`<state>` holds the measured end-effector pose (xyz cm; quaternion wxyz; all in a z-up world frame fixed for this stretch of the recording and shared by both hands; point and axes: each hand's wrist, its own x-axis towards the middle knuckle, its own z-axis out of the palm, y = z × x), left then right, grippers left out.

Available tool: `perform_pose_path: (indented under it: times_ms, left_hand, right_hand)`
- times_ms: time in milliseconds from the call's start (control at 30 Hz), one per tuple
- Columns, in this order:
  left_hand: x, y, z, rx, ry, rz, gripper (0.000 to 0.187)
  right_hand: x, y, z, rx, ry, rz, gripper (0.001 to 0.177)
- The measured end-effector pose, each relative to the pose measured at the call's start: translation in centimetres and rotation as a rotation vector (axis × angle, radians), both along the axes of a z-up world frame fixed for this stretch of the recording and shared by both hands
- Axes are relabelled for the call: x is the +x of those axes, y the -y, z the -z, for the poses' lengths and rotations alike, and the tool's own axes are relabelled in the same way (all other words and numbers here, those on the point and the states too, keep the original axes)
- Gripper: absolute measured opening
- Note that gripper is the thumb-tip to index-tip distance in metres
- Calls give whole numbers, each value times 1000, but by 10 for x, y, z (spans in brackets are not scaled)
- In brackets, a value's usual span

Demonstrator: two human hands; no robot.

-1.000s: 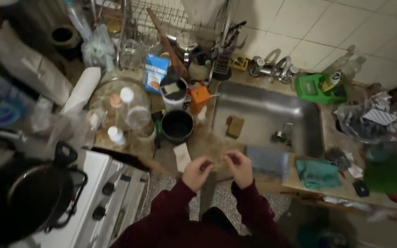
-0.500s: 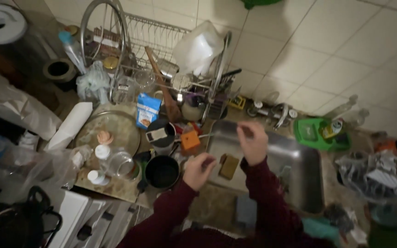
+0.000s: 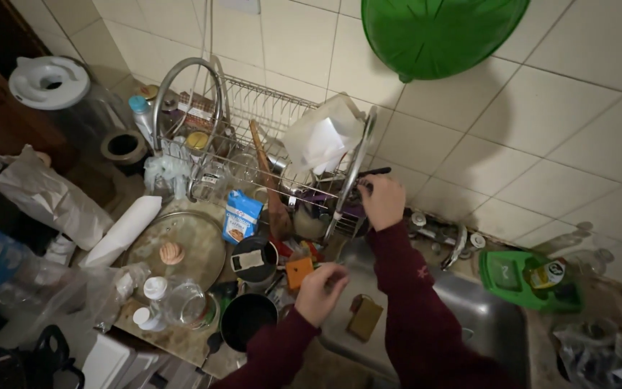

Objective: Carrying a glass, lemon, can of drink, and cutlery from the kitchen to the dining table.

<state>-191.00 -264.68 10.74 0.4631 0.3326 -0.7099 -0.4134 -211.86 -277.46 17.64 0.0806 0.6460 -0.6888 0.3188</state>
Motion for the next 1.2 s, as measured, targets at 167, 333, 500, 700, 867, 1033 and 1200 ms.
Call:
perform_pose_path:
  times_ms: [167, 333, 500, 700, 867, 1033, 1200]
  left_hand:
    - [3, 0, -4, 25, 6, -13, 14]
    - [5, -3, -10, 24, -7, -22, 15]
    - [17, -21, -48, -122, -34, -87, 24]
    - [68, -57, -112, -91, -111, -49, 27]
    - [118, -96, -46, 226, -237, 294, 20]
    - [173, -141, -35, 429, -406, 202, 11]
    - [219, -188, -41, 309, -469, -369, 11]
  right_hand:
    - [-5, -4, -7, -26, 74, -44, 17]
    - [-10, -44, -45, -236, 312, -135, 17]
    - [17, -137, -137, -522, 918, -264, 9]
    - [40, -157, -118, -97, 1282, -601, 11]
    - [115, -147, -80, 252, 1583, -1062, 18]
    - [205, -152, -49, 457, 1568, -1244, 24]
    - [293, -211, -69, 636, 1506, -1129, 50]
